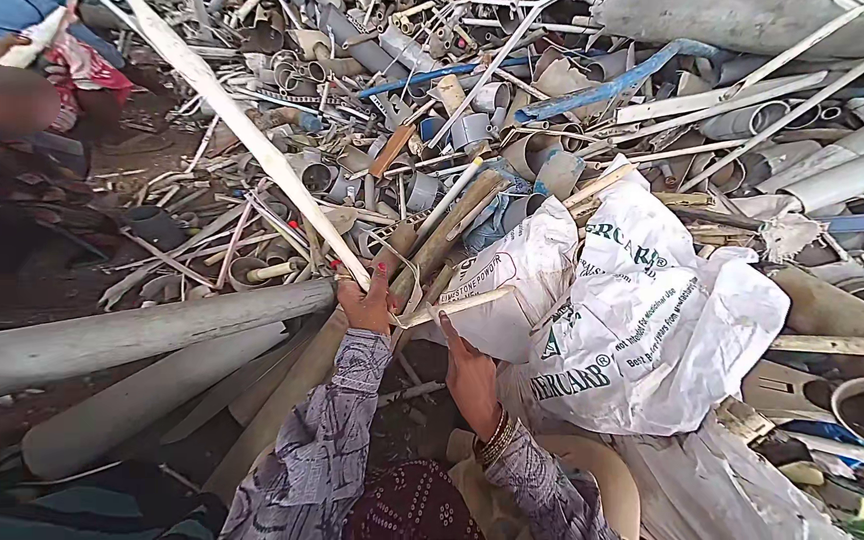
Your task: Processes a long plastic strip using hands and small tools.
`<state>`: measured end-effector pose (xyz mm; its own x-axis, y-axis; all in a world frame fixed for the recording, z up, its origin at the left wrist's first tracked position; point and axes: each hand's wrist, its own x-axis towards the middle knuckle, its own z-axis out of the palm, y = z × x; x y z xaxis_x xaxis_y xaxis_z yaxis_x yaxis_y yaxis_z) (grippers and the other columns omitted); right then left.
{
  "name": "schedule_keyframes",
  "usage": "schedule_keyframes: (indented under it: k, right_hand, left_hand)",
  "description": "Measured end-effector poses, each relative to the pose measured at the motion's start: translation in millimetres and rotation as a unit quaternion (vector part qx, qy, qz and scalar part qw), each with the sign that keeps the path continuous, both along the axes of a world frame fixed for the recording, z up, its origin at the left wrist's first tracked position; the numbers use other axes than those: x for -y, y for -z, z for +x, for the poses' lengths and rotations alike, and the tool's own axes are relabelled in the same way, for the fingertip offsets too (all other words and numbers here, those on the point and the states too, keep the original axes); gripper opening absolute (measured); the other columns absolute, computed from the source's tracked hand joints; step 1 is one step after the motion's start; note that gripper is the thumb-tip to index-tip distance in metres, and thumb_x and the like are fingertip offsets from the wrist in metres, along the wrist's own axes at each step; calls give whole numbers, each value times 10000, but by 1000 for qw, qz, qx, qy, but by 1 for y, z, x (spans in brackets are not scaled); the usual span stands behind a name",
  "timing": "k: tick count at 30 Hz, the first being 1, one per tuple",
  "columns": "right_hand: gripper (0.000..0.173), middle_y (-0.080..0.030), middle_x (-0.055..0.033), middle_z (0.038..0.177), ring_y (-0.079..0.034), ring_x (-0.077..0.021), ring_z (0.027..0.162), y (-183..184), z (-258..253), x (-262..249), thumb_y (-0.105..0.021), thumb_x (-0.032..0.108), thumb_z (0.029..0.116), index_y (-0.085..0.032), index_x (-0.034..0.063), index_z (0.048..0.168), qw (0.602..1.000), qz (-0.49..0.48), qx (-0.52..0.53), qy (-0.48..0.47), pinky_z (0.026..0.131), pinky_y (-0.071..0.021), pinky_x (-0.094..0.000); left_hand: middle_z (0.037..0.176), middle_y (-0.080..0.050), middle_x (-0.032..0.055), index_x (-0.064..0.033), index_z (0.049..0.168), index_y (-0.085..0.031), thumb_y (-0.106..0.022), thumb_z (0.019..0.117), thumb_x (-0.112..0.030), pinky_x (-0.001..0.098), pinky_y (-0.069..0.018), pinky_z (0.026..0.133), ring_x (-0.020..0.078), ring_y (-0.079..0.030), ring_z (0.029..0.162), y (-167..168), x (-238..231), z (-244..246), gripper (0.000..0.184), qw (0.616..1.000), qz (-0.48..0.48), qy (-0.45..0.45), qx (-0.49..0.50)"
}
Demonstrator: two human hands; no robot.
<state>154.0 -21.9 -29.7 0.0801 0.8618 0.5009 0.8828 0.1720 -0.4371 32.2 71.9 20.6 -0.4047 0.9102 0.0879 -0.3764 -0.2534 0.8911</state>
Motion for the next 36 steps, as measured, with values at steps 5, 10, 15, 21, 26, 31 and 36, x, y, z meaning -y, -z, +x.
schedule_keyframes:
  k: [5, 10, 15, 21, 26, 31, 36]
  right_hand:
    - [495, -719, -309, 1024, -697, -512, 941, 4, 79, -59, -367, 31, 1063, -432, 57, 1553, 955, -223, -43, 191, 845, -511, -625]
    - [539, -733, -279, 895, -708, -483, 718, -1, 40, -36, -453, -76, 956, -529, 18, 1481, 986, -129, -2, 109, 639, -537, -595]
    - [524, -726, -288, 1023, -703, -495, 923, 1, 76, -53, -379, 14, 1048, -418, 82, 1567, 954, -242, -17, 178, 822, -519, -612]
    - [536, -724, -289, 864, -703, -497, 716, 7, 53, -38, -443, -64, 971, -507, 17, 1497, 984, -142, 6, 105, 642, -533, -606]
    - [508, -699, -308, 1131, -676, -490, 1061, 1, 91, -57, -342, 88, 1095, -328, 78, 1603, 927, -314, -41, 201, 951, -488, -586]
    - [540, -727, -292, 948, -708, -499, 860, 2, 76, -47, -407, -4, 1029, -434, 87, 1560, 960, -245, 6, 139, 776, -526, -610]
    - [511, -720, -292, 1052, -698, -484, 991, 2, 79, -57, -367, 66, 1080, -369, 90, 1590, 936, -295, -24, 190, 885, -512, -591]
  left_hand:
    - [552, -429, -83, -28, 1058, -434, -500, 976, 61, 148, -429, 398, -7, -427, 378, 0, -1, 0, 138, 1000, -5, -2, 17]
    - [549, -434, -84, -19, 1055, -451, -514, 957, 55, 148, -426, 388, -8, -426, 369, -2, -7, -1, 138, 1000, 0, 2, -17]
    - [576, -441, -83, -8, 1061, -453, -519, 955, 59, 141, -425, 397, -19, -423, 380, 0, -3, -1, 141, 998, 4, 17, -54]
    - [609, -457, -76, 11, 1089, -460, -551, 944, 28, 145, -433, 404, -19, -430, 388, -2, -8, -6, 171, 995, 9, 2, -97]
    - [796, -544, 55, 178, 1176, -506, -601, 903, -76, 170, -437, 564, -7, -480, 572, 10, -4, -8, 385, 956, 55, -24, -288]
    - [863, -648, 205, 222, 1117, -558, -587, 919, -116, 256, -477, 789, 91, -592, 789, 15, -7, -9, 393, 925, 116, -97, -349]
    - [836, -648, 207, 216, 1105, -569, -559, 948, -112, 231, -482, 747, 86, -598, 752, 14, -9, -5, 364, 923, 107, -113, -352]
